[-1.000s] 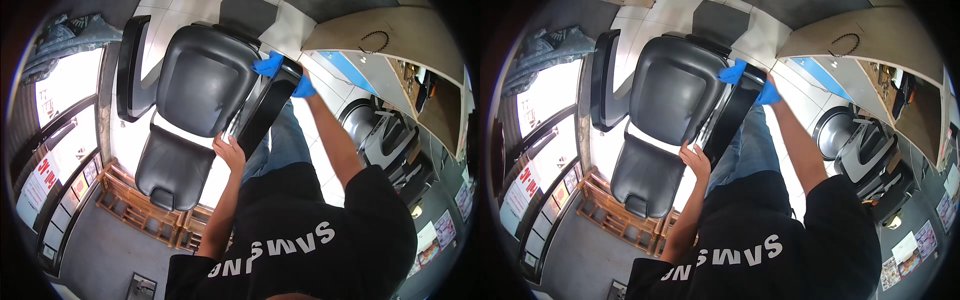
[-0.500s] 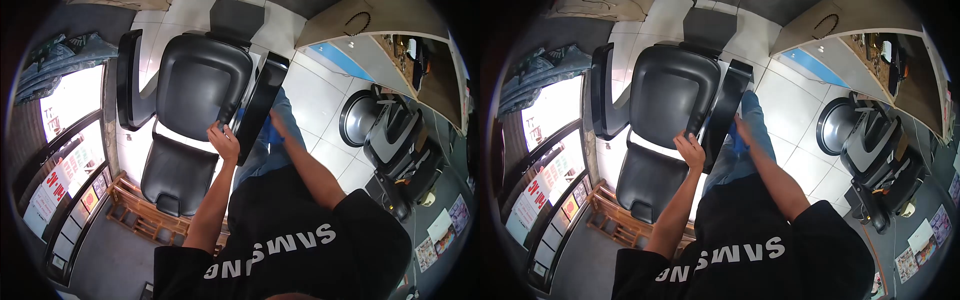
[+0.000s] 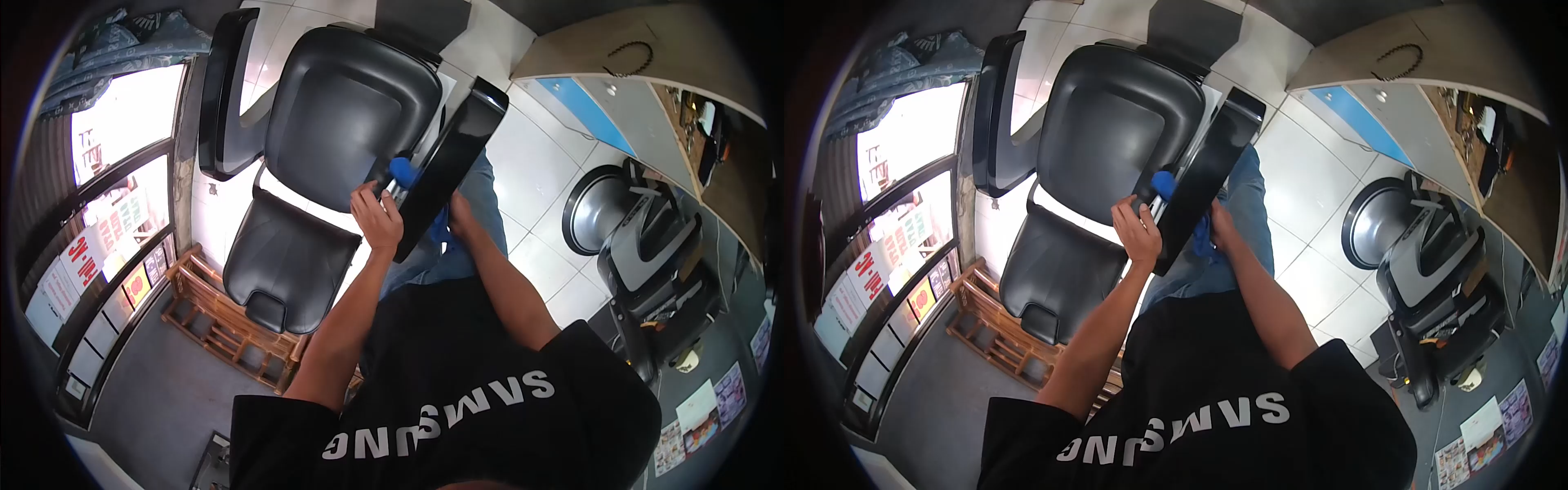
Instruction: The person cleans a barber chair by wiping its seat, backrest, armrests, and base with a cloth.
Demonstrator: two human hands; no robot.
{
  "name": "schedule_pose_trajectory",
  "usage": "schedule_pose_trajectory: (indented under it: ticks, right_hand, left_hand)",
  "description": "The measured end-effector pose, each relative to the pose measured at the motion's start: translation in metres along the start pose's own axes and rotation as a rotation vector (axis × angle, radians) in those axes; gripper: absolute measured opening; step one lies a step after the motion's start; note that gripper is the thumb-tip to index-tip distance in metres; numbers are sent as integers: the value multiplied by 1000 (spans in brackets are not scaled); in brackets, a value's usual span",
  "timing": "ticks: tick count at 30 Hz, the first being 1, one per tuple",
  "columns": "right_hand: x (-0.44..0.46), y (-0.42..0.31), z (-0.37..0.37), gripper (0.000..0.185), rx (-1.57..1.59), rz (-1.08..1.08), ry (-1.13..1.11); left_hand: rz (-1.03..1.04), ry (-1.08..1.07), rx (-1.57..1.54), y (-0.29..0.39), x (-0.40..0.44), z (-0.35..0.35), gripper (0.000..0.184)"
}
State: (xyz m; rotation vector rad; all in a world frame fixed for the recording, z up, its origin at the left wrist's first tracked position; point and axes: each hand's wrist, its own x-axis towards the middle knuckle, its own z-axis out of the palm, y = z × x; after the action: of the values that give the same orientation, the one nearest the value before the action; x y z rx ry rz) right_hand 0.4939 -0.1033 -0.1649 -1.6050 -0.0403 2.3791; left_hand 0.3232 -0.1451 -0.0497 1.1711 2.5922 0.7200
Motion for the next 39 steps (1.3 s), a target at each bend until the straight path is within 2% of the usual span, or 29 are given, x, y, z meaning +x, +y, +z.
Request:
schedule_pose_trajectory:
  ticks: [3, 6, 8, 9, 10, 13, 17, 21, 25, 31, 34, 39]
  right_hand:
    - [12, -20, -10, 67, 22, 117, -70]
    - [40, -54, -30, 59, -2, -10, 19]
    - [89, -75, -59, 55, 37, -106, 19]
    - [107, -87, -61, 52, -38, -319, -79]
    - [133, -106, -72, 44, -193, -276, -173]
    - [137, -129, -14, 44, -112, -286, -270]
    - [112, -79, 20, 43, -106, -193, -237]
    - [80, -45, 15, 42, -200, -32, -125]
    - [94, -77, -1, 41, -130, -66, -122]
    - [147, -151, 4, 40, -114, -255, -271]
    - [146, -148, 18, 40, -131, -248, -288]
    - [102, -104, 22, 39, -240, -105, -246]
  left_hand:
    - [-37, -49, -9, 2, -7, -6, 28]
    - [-20, -30, -25, 0, -5, -2, 28]
    - [-33, -39, -24, -2, -9, -2, 29]
    - [-39, -40, -24, -3, -9, -1, 29]
    - [-44, -40, -23, -3, -8, -1, 29]
    - [-55, -39, -24, -1, -7, -1, 30]
    - [-72, -40, -20, -3, -9, -1, 31]
    - [-85, -54, -6, -4, -10, -1, 32]
    - [-101, -74, -14, 1, -12, -5, 33]
    - [-97, -85, -19, 0, -9, -1, 34]
    - [-83, -95, -19, -2, -9, 0, 34]
    - [-63, -82, -8, 0, -9, -3, 33]
